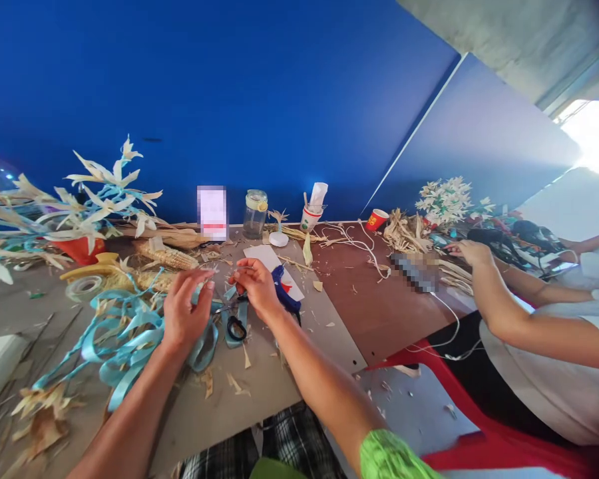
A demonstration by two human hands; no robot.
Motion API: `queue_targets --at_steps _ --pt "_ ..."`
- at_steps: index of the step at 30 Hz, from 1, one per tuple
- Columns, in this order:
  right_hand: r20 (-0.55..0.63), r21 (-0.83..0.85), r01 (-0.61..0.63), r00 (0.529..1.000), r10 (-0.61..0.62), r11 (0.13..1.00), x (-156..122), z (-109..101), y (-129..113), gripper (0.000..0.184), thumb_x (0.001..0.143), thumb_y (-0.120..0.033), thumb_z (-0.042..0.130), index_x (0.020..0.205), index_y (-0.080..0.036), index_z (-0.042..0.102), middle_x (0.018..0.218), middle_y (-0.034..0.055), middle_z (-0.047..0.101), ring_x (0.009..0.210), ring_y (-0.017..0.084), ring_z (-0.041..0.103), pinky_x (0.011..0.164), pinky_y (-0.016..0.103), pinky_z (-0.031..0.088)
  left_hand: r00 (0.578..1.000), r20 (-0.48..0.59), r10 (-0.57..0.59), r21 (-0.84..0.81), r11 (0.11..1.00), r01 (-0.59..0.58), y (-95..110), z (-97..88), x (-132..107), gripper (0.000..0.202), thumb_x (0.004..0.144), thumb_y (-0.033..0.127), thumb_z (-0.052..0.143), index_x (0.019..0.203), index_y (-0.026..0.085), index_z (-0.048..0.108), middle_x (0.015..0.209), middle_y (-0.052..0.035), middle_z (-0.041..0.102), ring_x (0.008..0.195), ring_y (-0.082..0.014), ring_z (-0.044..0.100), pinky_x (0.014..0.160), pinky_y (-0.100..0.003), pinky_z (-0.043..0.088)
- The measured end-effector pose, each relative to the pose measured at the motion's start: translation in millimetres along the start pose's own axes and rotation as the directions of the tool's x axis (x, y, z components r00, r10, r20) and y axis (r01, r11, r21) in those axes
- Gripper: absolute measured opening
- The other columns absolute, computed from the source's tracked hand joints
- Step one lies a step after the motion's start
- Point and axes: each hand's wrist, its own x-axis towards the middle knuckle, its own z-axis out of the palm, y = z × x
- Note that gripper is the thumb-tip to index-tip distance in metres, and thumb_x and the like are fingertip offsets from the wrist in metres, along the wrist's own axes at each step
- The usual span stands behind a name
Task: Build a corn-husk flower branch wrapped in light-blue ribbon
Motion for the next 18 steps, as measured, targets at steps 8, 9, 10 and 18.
queue_targets --at_steps 8,9,10,18 --pt "0.033 -0.072 0.052 0.998 -0.050 0.996 -3 2 -2 0.028 0.069 -0.037 0.066 0.083 -0.023 0.046 0.055 -0.0081 0.055 0.040 0.007 0.042 0.043 0.020 0.034 0.935 0.290 -0.204 -0.083 0.968 0.237 5 11.0 -6 0.033 0.080 0.042 0.054 0.103 0.019 0.061 0.092 -0.0061 0.070 0.077 -0.0191 0.063 0.069 -0.028 0.047" --pt "0.040 -0.086 0.057 0.998 -0.053 0.995 -3 2 -2 0.028 0.070 -0.038 0.066 0.082 -0.023 0.046 0.055 -0.0080 0.054 0.040 0.007 0.042 0.042 0.020 0.034 0.935 0.283 -0.215 -0.075 0.967 0.245 6 11.1 -6 0.032 0.080 0.041 0.054 0.102 0.019 0.061 0.091 -0.0058 0.070 0.075 -0.0186 0.063 0.068 -0.028 0.047" --pt "0.042 -0.105 0.062 0.997 -0.058 0.993 -4 3 -2 0.027 0.071 -0.039 0.065 0.082 -0.023 0.046 0.055 -0.0080 0.054 0.040 0.007 0.041 0.042 0.020 0.033 0.936 0.274 -0.221 -0.066 0.967 0.248 6 11.0 -6 0.030 0.080 0.041 0.054 0.100 0.019 0.061 0.091 -0.0054 0.070 0.074 -0.0181 0.063 0.068 -0.027 0.047" --pt "0.029 -0.261 0.106 0.994 -0.102 0.959 -8 4 0 0.026 0.076 -0.043 0.060 0.075 -0.022 0.047 0.050 -0.0079 0.048 0.038 0.008 0.043 0.039 0.020 0.032 0.972 0.192 -0.134 0.049 0.991 0.127 11 8.2 -5 0.024 0.083 0.037 0.051 0.093 0.019 0.064 0.089 -0.0056 0.070 0.079 -0.0183 0.064 0.070 -0.026 0.046"
